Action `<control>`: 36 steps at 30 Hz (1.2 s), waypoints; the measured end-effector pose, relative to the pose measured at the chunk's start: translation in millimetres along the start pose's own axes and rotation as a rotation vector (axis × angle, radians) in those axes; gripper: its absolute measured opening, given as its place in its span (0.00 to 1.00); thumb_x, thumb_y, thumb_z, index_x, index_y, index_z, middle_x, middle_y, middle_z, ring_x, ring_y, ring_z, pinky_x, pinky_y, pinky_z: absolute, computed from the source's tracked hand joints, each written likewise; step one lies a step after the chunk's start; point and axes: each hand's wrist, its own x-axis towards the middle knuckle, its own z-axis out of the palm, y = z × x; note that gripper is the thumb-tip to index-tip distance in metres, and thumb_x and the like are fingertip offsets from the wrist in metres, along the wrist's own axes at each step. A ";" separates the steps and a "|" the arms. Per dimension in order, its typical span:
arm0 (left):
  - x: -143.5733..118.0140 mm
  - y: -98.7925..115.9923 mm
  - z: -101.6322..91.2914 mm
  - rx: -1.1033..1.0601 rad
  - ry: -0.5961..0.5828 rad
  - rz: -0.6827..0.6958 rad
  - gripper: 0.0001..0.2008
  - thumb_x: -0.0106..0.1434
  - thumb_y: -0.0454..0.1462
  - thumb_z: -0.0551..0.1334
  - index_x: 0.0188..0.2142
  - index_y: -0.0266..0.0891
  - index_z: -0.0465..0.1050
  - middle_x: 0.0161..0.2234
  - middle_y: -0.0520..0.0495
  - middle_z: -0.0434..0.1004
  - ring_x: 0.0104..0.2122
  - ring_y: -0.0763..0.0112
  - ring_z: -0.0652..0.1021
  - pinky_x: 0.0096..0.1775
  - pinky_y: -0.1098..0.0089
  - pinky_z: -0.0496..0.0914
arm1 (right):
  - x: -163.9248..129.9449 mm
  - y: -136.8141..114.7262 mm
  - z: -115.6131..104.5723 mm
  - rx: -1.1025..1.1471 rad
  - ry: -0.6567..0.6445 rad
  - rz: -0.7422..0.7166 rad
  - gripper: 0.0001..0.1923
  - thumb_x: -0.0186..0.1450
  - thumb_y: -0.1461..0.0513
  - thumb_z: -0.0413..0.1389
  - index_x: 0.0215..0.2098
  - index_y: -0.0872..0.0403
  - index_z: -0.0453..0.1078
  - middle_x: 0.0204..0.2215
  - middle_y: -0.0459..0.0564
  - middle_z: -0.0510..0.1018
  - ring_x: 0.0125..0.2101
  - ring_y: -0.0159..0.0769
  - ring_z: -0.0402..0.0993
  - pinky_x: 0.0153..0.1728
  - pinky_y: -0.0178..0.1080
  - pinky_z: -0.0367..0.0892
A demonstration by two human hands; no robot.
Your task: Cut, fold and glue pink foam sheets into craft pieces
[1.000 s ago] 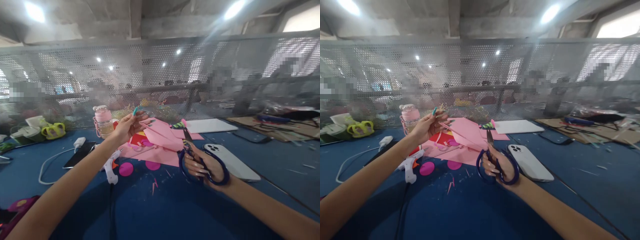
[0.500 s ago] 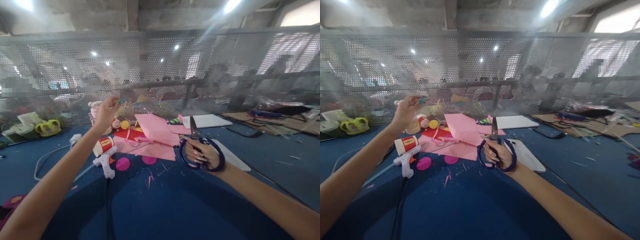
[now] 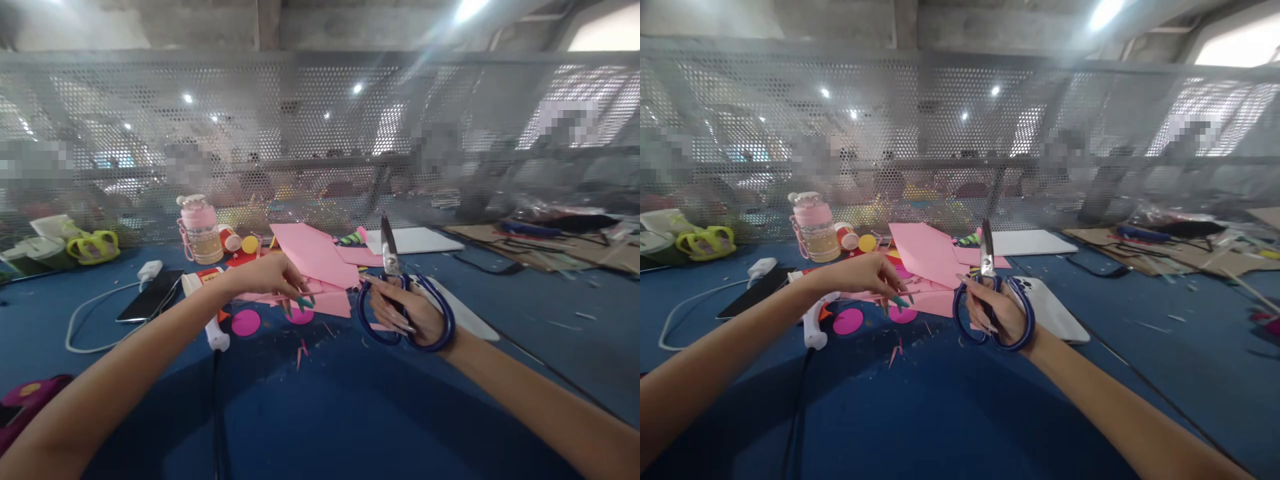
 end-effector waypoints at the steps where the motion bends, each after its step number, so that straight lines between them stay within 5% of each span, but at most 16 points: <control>1: 0.3 -2.0 -0.2 -0.004 -0.012 0.001 0.08 0.46 0.29 0.61 0.26 0.39 0.77 0.27 0.45 0.79 0.23 0.68 0.76 0.24 0.72 0.69 | 0.2 0.0 0.1 0.010 0.002 0.001 0.20 0.51 0.54 0.57 0.08 0.54 0.59 0.01 0.38 0.53 0.04 0.21 0.45 0.06 0.28 0.43; 9: 4.0 -8.3 0.5 0.088 -0.031 -0.036 0.10 0.44 0.31 0.63 0.29 0.36 0.77 0.20 0.49 0.76 0.19 0.76 0.72 0.21 0.77 0.61 | 1.4 3.8 -1.3 0.022 -0.018 -0.012 0.22 0.51 0.52 0.58 0.08 0.55 0.59 0.02 0.38 0.54 0.03 0.20 0.46 0.05 0.27 0.44; 15: 4.5 -9.2 0.9 -0.108 -0.152 -0.053 0.11 0.43 0.30 0.63 0.30 0.37 0.76 0.18 0.52 0.74 0.18 0.77 0.71 0.21 0.76 0.62 | 3.8 7.2 -5.9 0.077 -0.002 -0.015 0.20 0.49 0.52 0.60 0.11 0.55 0.61 0.03 0.37 0.56 0.04 0.19 0.46 0.06 0.26 0.45; 22: 4.3 -0.1 -4.2 -0.210 0.054 0.019 0.05 0.46 0.31 0.63 0.26 0.35 0.75 0.19 0.49 0.75 0.20 0.77 0.73 0.22 0.78 0.64 | -2.4 -6.3 1.9 0.131 0.122 0.020 0.23 0.54 0.45 0.49 0.16 0.55 0.63 0.07 0.41 0.60 0.07 0.22 0.51 0.09 0.28 0.51; 29: 1.4 13.5 -12.1 -0.263 0.386 -0.007 0.08 0.49 0.36 0.64 0.28 0.33 0.76 0.20 0.46 0.76 0.17 0.78 0.72 0.20 0.78 0.63 | -10.3 7.0 12.7 -0.318 0.180 -0.033 0.25 0.56 0.42 0.45 0.22 0.55 0.63 0.11 0.41 0.62 0.11 0.26 0.58 0.12 0.30 0.56; 36: -9.2 39.0 3.2 -0.171 0.400 0.076 0.11 0.50 0.38 0.62 0.31 0.32 0.76 0.21 0.44 0.77 0.20 0.75 0.74 0.22 0.76 0.66 | -18.4 4.0 22.0 -0.653 0.130 -0.084 0.22 0.59 0.45 0.43 0.23 0.54 0.60 0.11 0.40 0.63 0.13 0.27 0.62 0.16 0.31 0.60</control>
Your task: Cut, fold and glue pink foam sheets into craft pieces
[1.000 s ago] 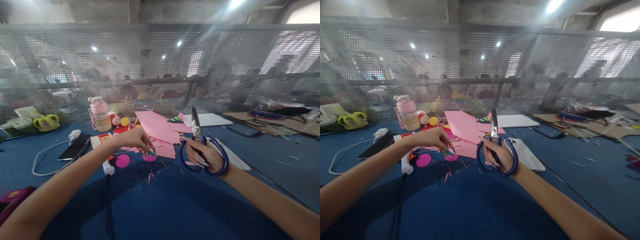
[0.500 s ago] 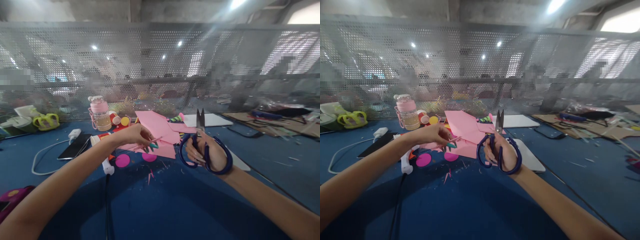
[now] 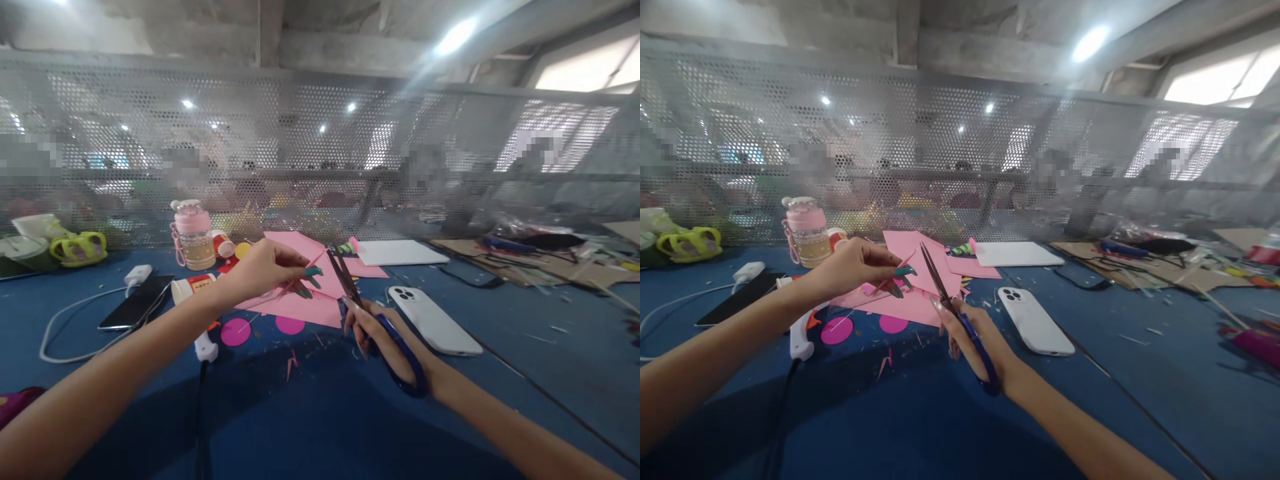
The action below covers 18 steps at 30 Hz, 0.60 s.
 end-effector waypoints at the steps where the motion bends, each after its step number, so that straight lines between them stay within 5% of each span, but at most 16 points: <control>1: -2.1 3.0 1.8 0.005 -0.004 0.006 0.11 0.51 0.38 0.62 0.31 0.32 0.76 0.21 0.44 0.77 0.19 0.75 0.74 0.21 0.77 0.66 | -0.1 -1.1 -0.7 -0.014 0.004 -0.004 0.22 0.60 0.45 0.43 0.23 0.54 0.60 0.11 0.40 0.63 0.13 0.28 0.63 0.16 0.32 0.60; 8: -5.6 2.2 4.1 0.215 -0.027 0.078 0.09 0.52 0.34 0.60 0.32 0.33 0.77 0.19 0.46 0.76 0.18 0.76 0.74 0.20 0.78 0.65 | -0.7 -5.2 -3.8 -0.119 -0.042 -0.055 0.23 0.59 0.44 0.42 0.22 0.54 0.59 0.12 0.42 0.65 0.14 0.29 0.65 0.19 0.33 0.62; 18: -3.8 1.0 4.7 0.188 -0.138 0.074 0.07 0.50 0.31 0.60 0.29 0.33 0.76 0.19 0.48 0.76 0.19 0.74 0.75 0.21 0.78 0.66 | -0.6 -3.4 -4.1 -0.123 -0.037 -0.056 0.22 0.61 0.46 0.41 0.21 0.53 0.58 0.11 0.43 0.65 0.13 0.30 0.65 0.19 0.34 0.63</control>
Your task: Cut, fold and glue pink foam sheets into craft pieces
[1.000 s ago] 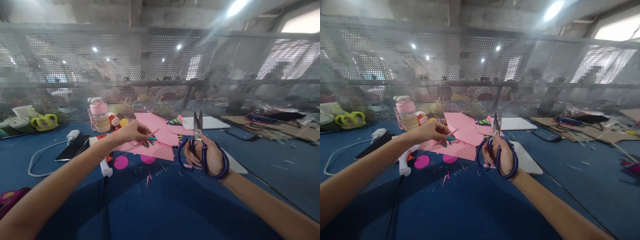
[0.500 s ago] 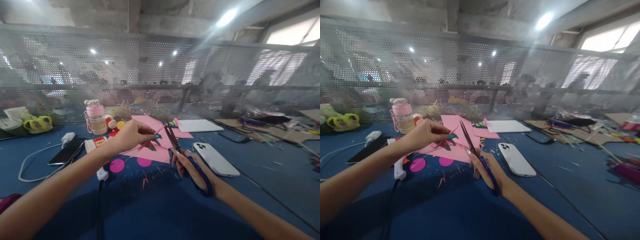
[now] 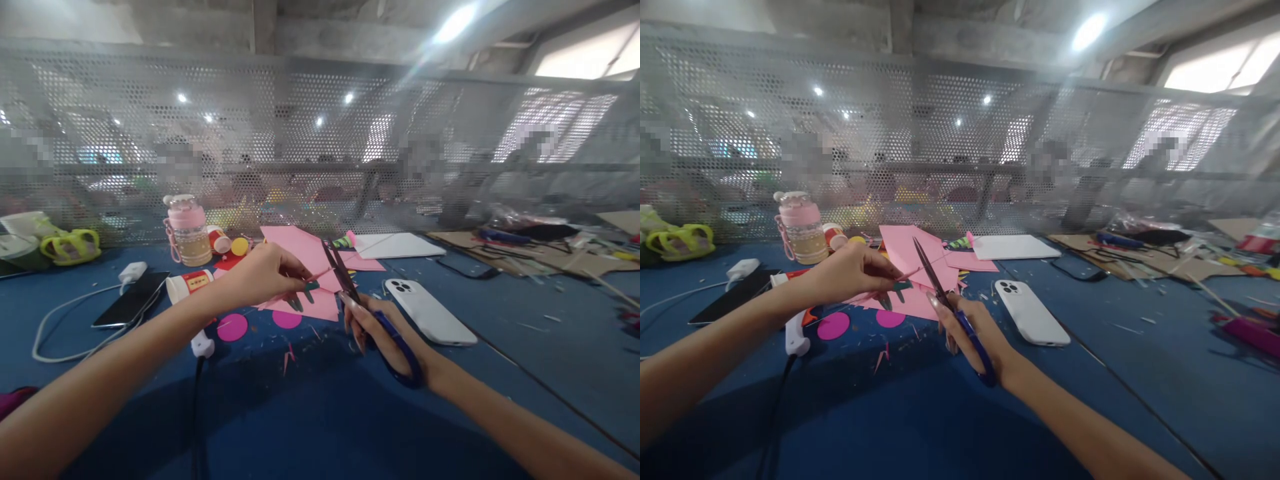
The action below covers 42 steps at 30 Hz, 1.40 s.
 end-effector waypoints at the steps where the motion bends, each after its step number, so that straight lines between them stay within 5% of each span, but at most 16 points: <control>1: 0.6 -1.7 -1.1 -0.018 0.017 -0.006 0.07 0.49 0.31 0.61 0.28 0.33 0.76 0.18 0.48 0.76 0.19 0.74 0.75 0.21 0.77 0.66 | 0.9 1.9 0.0 -0.012 0.017 0.020 0.22 0.61 0.46 0.41 0.21 0.52 0.58 0.11 0.43 0.65 0.13 0.30 0.65 0.19 0.34 0.63; 4: 4.0 -9.3 -6.5 -0.153 0.111 -0.050 0.05 0.49 0.32 0.63 0.27 0.33 0.76 0.19 0.47 0.75 0.18 0.75 0.74 0.22 0.77 0.66 | 4.7 7.7 -0.9 -0.218 0.122 0.138 0.20 0.61 0.47 0.41 0.22 0.52 0.58 0.12 0.45 0.66 0.15 0.34 0.67 0.18 0.35 0.61; 9: 11.4 -19.0 -12.9 -0.715 0.253 -0.257 0.03 0.50 0.27 0.62 0.24 0.33 0.71 0.22 0.48 0.76 0.23 0.73 0.76 0.31 0.71 0.70 | 11.0 10.7 -3.1 -0.844 0.158 0.296 0.10 0.57 0.55 0.49 0.25 0.54 0.63 0.22 0.56 0.74 0.26 0.46 0.73 0.21 0.38 0.58; 13: 14.0 -17.8 -5.5 -1.020 0.290 -0.306 0.08 0.54 0.23 0.57 0.22 0.33 0.68 0.23 0.48 0.76 0.25 0.73 0.77 0.34 0.71 0.71 | 12.7 14.6 -3.5 -0.969 0.120 0.299 0.12 0.56 0.56 0.50 0.30 0.57 0.66 0.28 0.60 0.75 0.30 0.48 0.73 0.25 0.40 0.62; 19: 13.5 -19.7 18.4 -1.145 0.256 -0.375 0.08 0.57 0.24 0.55 0.24 0.33 0.67 0.24 0.48 0.76 0.26 0.70 0.78 0.30 0.70 0.72 | 11.8 24.2 -3.4 -1.002 0.149 0.221 0.15 0.53 0.56 0.54 0.33 0.60 0.68 0.31 0.62 0.74 0.35 0.51 0.71 0.33 0.45 0.65; 22: 13.0 -23.4 29.4 -1.181 0.258 -0.368 0.08 0.55 0.24 0.57 0.24 0.33 0.66 0.24 0.47 0.76 0.27 0.70 0.78 0.28 0.72 0.71 | 7.5 16.8 -2.9 -0.903 0.219 0.064 0.15 0.53 0.57 0.54 0.34 0.59 0.69 0.35 0.63 0.73 0.40 0.52 0.68 0.40 0.49 0.63; 25: 12.4 -23.8 39.6 -1.212 0.280 -0.361 0.08 0.54 0.23 0.57 0.23 0.33 0.66 0.24 0.49 0.76 0.26 0.72 0.78 0.28 0.74 0.71 | 0.9 1.2 0.1 -0.518 0.233 -0.068 0.14 0.57 0.55 0.49 0.34 0.56 0.68 0.35 0.58 0.75 0.39 0.46 0.69 0.41 0.49 0.63; 28: 11.7 -21.7 50.2 -1.247 0.334 -0.357 0.09 0.55 0.22 0.56 0.23 0.34 0.66 0.22 0.51 0.76 0.24 0.75 0.77 0.28 0.74 0.70 | -4.8 -8.9 7.9 0.063 -0.015 0.022 0.17 0.57 0.51 0.49 0.33 0.56 0.67 0.30 0.53 0.76 0.29 0.36 0.73 0.32 0.41 0.69; 31: 10.3 -21.6 60.9 -1.278 0.380 -0.346 0.09 0.55 0.23 0.56 0.23 0.34 0.66 0.22 0.51 0.76 0.24 0.74 0.77 0.27 0.74 0.70 | -7.4 -6.8 17.1 0.391 -0.181 0.193 0.17 0.53 0.50 0.55 0.27 0.57 0.67 0.22 0.48 0.75 0.17 0.29 0.70 0.22 0.36 0.69; 42: 2.9 -40.2 88.6 -1.233 0.284 -0.330 0.07 0.46 0.24 0.64 0.23 0.33 0.70 0.21 0.53 0.75 0.23 0.75 0.76 0.28 0.73 0.71 | -7.9 15.8 24.1 0.455 -0.188 0.284 0.15 0.51 0.53 0.59 0.21 0.58 0.69 0.15 0.45 0.73 0.14 0.25 0.68 0.17 0.30 0.67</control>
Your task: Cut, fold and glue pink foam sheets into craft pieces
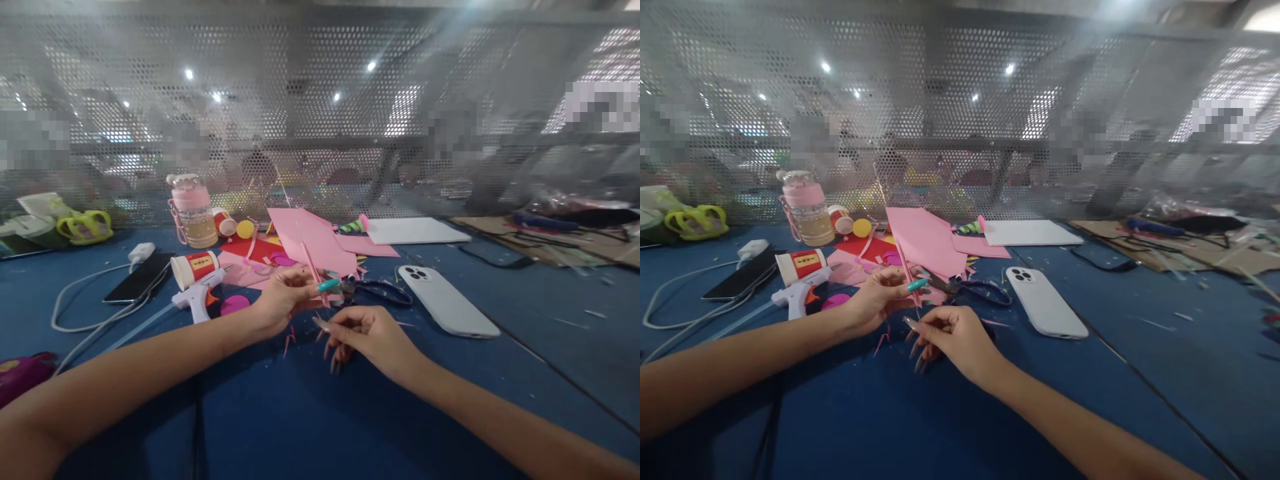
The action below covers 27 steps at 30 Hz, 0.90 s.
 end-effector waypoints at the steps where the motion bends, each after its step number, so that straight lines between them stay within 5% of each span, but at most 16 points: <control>1: 0.4 -1.3 -0.2 0.004 0.011 -0.002 0.07 0.45 0.24 0.64 0.22 0.33 0.70 0.20 0.53 0.74 0.22 0.76 0.75 0.28 0.73 0.70 | 0.0 1.4 -0.4 0.005 0.004 -0.001 0.14 0.51 0.54 0.59 0.21 0.58 0.68 0.15 0.45 0.73 0.14 0.26 0.68 0.17 0.30 0.67; 16: 2.9 -8.9 -2.0 -0.038 -0.092 -0.037 0.07 0.43 0.27 0.67 0.22 0.34 0.71 0.20 0.54 0.74 0.22 0.78 0.74 0.30 0.74 0.69 | -0.1 0.3 -3.3 0.105 0.033 0.091 0.15 0.45 0.54 0.62 0.19 0.58 0.68 0.13 0.44 0.72 0.12 0.25 0.67 0.15 0.28 0.66; 27: 2.6 -7.0 -4.0 -0.060 -0.155 -0.004 0.07 0.44 0.27 0.66 0.23 0.36 0.72 0.19 0.55 0.74 0.21 0.78 0.74 0.29 0.75 0.69 | -1.6 -3.1 -6.0 0.294 -0.150 0.166 0.13 0.50 0.56 0.61 0.20 0.58 0.67 0.13 0.42 0.72 0.12 0.23 0.67 0.13 0.25 0.63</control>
